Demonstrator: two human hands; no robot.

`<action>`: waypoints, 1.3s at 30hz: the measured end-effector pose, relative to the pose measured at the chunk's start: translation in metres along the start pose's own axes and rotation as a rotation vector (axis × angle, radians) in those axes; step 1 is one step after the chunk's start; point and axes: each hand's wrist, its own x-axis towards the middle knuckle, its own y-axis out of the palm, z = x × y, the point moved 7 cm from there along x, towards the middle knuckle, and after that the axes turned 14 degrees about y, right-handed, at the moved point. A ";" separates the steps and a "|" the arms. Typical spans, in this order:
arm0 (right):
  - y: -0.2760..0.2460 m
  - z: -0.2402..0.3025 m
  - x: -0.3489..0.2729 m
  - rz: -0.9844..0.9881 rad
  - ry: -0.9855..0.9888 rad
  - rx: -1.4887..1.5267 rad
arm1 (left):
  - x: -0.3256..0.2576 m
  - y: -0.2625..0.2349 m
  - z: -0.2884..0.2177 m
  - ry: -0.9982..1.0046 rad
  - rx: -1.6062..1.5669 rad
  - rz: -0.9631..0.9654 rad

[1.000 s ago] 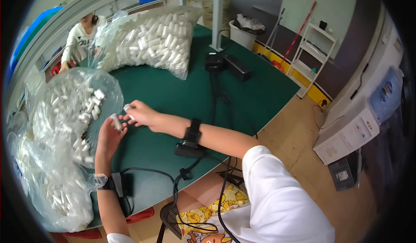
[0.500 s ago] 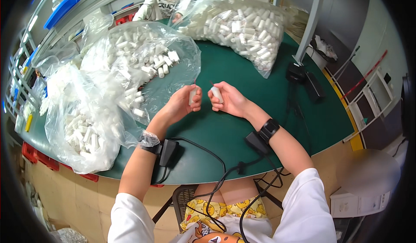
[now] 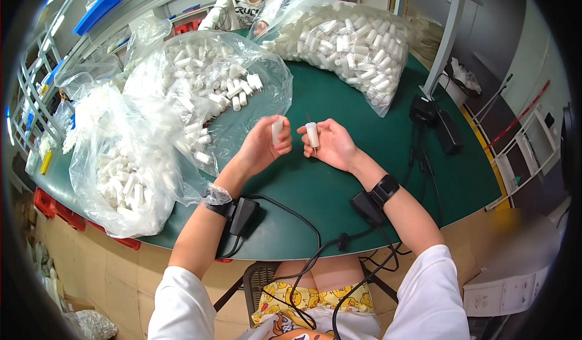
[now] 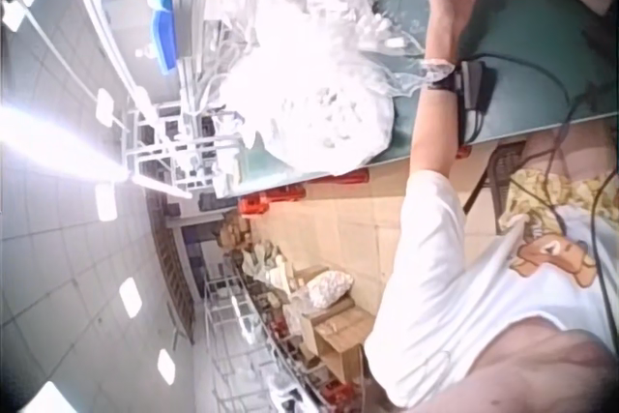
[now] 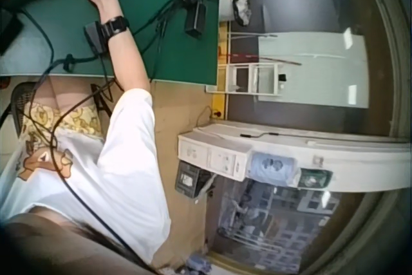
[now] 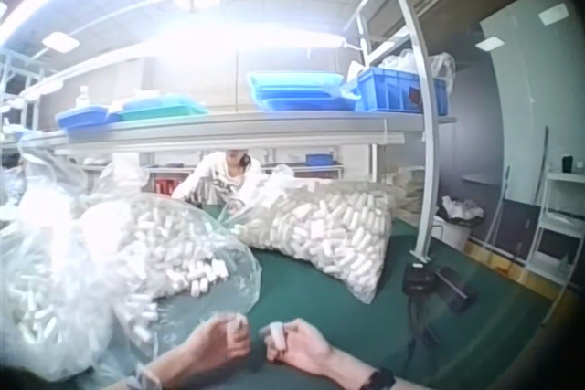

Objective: The person repeatedly picks up small white cylindrical objects from plastic bags on a green table and joins two pieces together by hand. The person places the assembled items back into the bags. Another person is visible working in the background.

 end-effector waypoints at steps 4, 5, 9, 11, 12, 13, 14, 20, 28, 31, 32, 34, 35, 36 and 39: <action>0.007 0.002 -0.004 -0.107 -0.040 -0.103 | -0.003 -0.005 -0.003 0.072 0.268 -0.162; 0.009 0.003 -0.006 -0.123 -0.059 -0.119 | -0.002 -0.005 -0.002 0.080 0.271 -0.163; 0.006 0.008 -0.007 -0.173 -0.118 -0.141 | -0.001 -0.003 -0.001 0.062 0.207 -0.119; 0.001 0.006 -0.007 -0.170 -0.118 -0.111 | -0.002 -0.004 0.001 0.023 0.144 -0.062; 0.001 0.006 -0.007 -0.157 -0.105 -0.091 | -0.002 -0.004 0.001 0.004 0.115 -0.028; 0.002 0.006 -0.007 -0.144 -0.092 -0.070 | -0.002 -0.004 0.002 -0.014 0.086 0.005; 0.004 0.006 -0.006 -0.098 -0.083 -0.060 | -0.002 -0.008 0.003 -0.017 0.108 -0.012; 0.006 0.009 -0.008 -0.032 -0.038 0.002 | -0.002 -0.006 0.000 0.011 0.255 -0.068; 0.005 0.009 -0.004 -0.032 -0.090 -0.040 | -0.001 -0.005 -0.001 0.071 0.246 -0.089; 0.007 0.009 -0.004 0.000 -0.090 -0.046 | -0.001 -0.007 0.001 0.025 0.194 -0.123; 0.005 0.007 -0.003 -0.015 -0.080 -0.026 | -0.001 -0.007 0.002 0.012 0.159 -0.124; 0.004 0.004 -0.001 -0.042 -0.061 0.010 | -0.002 -0.008 0.005 -0.010 0.092 -0.128; 0.005 0.003 -0.001 -0.021 -0.030 0.034 | -0.002 -0.008 0.005 -0.011 0.067 -0.122; 0.005 0.004 -0.003 -0.001 0.001 0.059 | -0.002 -0.008 0.005 -0.013 0.042 -0.116; 0.006 0.005 -0.006 0.011 0.035 0.071 | 0.000 -0.007 0.005 -0.013 0.046 -0.075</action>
